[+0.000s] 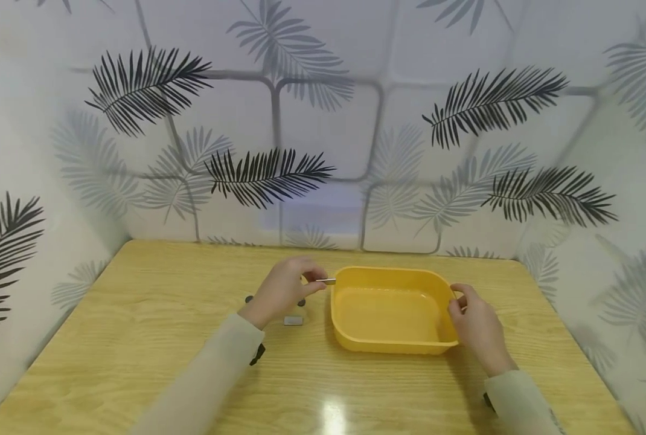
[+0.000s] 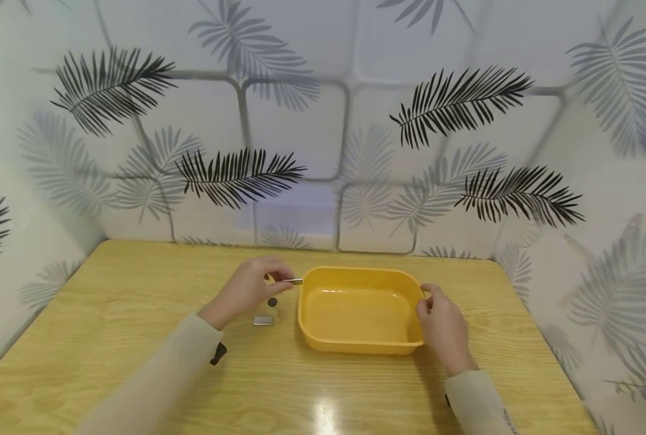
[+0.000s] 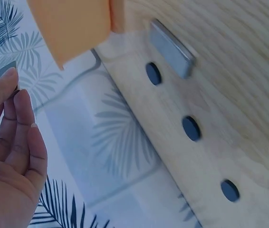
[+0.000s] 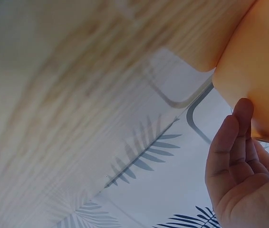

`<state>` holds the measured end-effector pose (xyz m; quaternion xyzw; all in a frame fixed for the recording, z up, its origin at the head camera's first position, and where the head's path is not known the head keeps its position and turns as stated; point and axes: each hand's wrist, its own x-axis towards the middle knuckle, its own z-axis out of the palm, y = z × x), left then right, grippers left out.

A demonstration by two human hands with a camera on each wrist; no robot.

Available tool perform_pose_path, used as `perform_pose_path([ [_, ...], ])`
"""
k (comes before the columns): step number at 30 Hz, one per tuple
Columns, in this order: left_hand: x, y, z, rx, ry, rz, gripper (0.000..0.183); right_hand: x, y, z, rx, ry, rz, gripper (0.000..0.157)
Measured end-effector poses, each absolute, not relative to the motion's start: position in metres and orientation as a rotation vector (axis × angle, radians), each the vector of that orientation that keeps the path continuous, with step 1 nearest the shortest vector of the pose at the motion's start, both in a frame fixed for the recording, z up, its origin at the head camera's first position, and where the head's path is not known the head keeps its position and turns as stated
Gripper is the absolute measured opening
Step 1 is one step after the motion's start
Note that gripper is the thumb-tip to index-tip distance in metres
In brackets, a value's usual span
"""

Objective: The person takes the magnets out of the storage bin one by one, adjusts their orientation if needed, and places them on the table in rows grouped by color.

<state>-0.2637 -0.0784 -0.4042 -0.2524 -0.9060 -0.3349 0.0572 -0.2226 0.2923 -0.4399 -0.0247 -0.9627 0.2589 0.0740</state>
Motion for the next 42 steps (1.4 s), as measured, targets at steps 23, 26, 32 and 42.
perform_pose_path([
  [23,-0.246,-0.163,-0.437,-0.598,-2.836,-1.073,0.006,-0.219,0.297,-0.438,-0.075,-2.914,0.791,0.042],
  [26,-0.243,-0.174,-0.441,-0.557,-2.870,-1.088,0.005,-0.219,0.295,-0.437,-0.078,-2.917,0.797,0.043],
  [32,-0.239,-0.194,-0.449,-0.503,-2.920,-1.132,0.007,-0.219,0.294,-0.436,-0.064,-2.909,0.796,0.043],
  [42,-0.238,-0.209,-0.456,-0.543,-2.961,-1.135,0.009,-0.221,0.292,-0.437,-0.068,-2.912,0.796,0.043],
])
